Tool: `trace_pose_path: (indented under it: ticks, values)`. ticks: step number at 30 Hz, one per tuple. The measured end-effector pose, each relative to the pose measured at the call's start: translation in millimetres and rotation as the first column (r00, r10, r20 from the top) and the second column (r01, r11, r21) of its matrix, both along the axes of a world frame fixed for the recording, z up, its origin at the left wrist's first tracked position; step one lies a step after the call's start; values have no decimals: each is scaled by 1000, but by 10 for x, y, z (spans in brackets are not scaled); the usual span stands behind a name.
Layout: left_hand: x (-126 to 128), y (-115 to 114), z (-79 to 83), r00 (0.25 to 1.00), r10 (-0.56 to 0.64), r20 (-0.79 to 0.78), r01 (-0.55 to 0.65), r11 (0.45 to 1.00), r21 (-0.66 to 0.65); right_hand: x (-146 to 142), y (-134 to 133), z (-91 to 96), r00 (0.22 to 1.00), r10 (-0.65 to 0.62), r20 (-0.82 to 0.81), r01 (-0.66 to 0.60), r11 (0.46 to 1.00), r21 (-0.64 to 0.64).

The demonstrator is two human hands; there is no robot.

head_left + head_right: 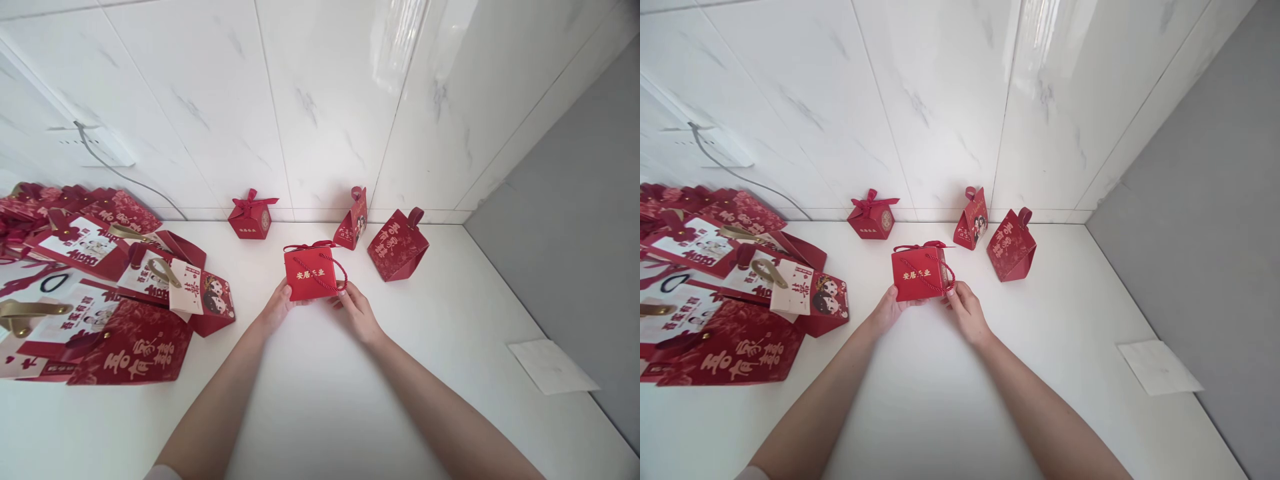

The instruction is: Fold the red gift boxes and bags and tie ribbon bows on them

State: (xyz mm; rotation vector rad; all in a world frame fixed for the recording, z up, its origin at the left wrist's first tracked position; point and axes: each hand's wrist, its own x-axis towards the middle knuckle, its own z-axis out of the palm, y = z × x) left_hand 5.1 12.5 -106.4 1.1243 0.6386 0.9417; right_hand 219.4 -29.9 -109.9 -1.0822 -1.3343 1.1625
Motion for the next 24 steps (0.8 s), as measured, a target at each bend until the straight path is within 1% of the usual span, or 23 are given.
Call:
trace_pose_path:
  ticks: [8, 18, 24]
  values:
    - [7, -4, 11, 1000, 4, -6, -3, 1000, 18, -9, 9, -17, 1000, 4, 0, -4, 1000, 4]
    - [16, -6, 22, 1000, 8, -5, -8, 1000, 2, -14, 9, -13, 1000, 10, -19, -10, 1000, -1]
    - [6, -4, 6, 1000, 1, -22, 0, 1000, 16, -9, -1, -12, 1000, 3, 9, -3, 1000, -5]
